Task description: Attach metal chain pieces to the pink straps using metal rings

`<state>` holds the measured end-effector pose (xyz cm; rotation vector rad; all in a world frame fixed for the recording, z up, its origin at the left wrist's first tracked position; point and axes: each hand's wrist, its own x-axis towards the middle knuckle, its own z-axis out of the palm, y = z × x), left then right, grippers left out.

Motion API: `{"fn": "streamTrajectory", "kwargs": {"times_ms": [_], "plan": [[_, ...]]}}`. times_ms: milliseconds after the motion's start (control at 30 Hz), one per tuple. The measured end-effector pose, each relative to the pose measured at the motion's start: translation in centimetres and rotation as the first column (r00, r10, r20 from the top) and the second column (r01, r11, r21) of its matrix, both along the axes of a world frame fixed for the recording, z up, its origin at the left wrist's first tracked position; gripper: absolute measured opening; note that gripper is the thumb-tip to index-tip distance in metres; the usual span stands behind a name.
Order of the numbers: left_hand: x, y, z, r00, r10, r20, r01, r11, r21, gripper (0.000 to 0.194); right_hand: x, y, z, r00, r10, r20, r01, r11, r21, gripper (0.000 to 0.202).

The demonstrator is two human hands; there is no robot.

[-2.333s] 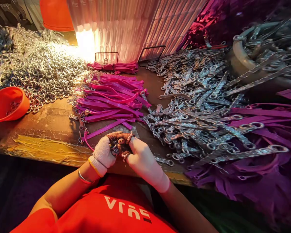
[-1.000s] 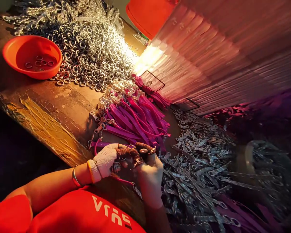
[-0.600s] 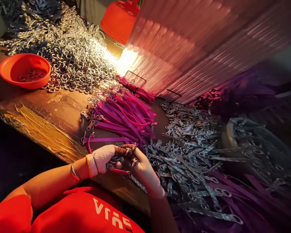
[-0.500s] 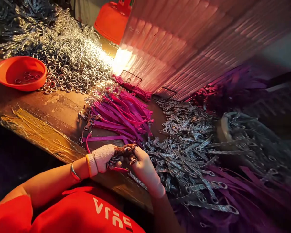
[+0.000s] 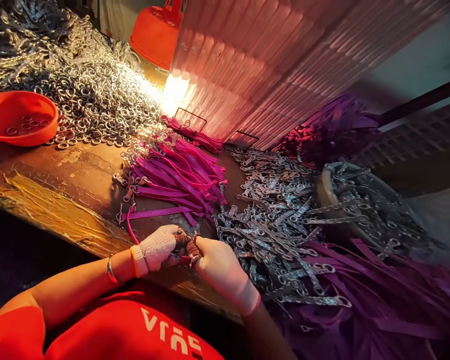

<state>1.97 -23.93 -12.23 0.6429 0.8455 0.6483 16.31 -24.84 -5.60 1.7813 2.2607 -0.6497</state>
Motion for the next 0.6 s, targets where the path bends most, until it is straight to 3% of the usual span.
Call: {"fn": "streamTrajectory", "kwargs": {"times_ms": [100,233,333,400,467,600], "plan": [[0.8,0.8,0.0,0.983,0.107,0.148,-0.084,0.985,-0.153,0.021,-0.5,-0.6,-0.9,0.986,-0.085,0.146,0.06,0.983,0.172,0.008],[0.1,3.5,0.8,0.967,0.08,0.242,0.0,0.95,-0.311,0.018,1.1,-0.5,-3.2,0.989,-0.149,0.014,0.137,0.942,0.306,0.02],[-1.3,5.6,1.5,0.923,0.178,0.34,-0.01,0.896,-0.444,0.017,2.4,0.3,-5.1,0.984,-0.169,-0.052,0.175,0.889,0.424,0.017],[-1.8,6.2,1.7,0.916,0.223,0.333,-0.065,0.902,-0.426,0.018,2.4,1.1,-6.2,0.99,-0.086,-0.108,0.126,0.888,0.442,0.015],[-1.5,6.2,1.6,0.95,0.172,0.263,-0.076,0.938,-0.337,0.016,2.1,2.3,-6.8,0.992,-0.038,-0.12,0.089,0.889,0.449,0.023],[-0.4,6.0,0.5,0.993,0.069,0.09,-0.052,0.982,-0.184,0.009,1.8,4.6,-6.7,0.993,-0.113,-0.038,0.118,0.882,0.457,0.025]]}}
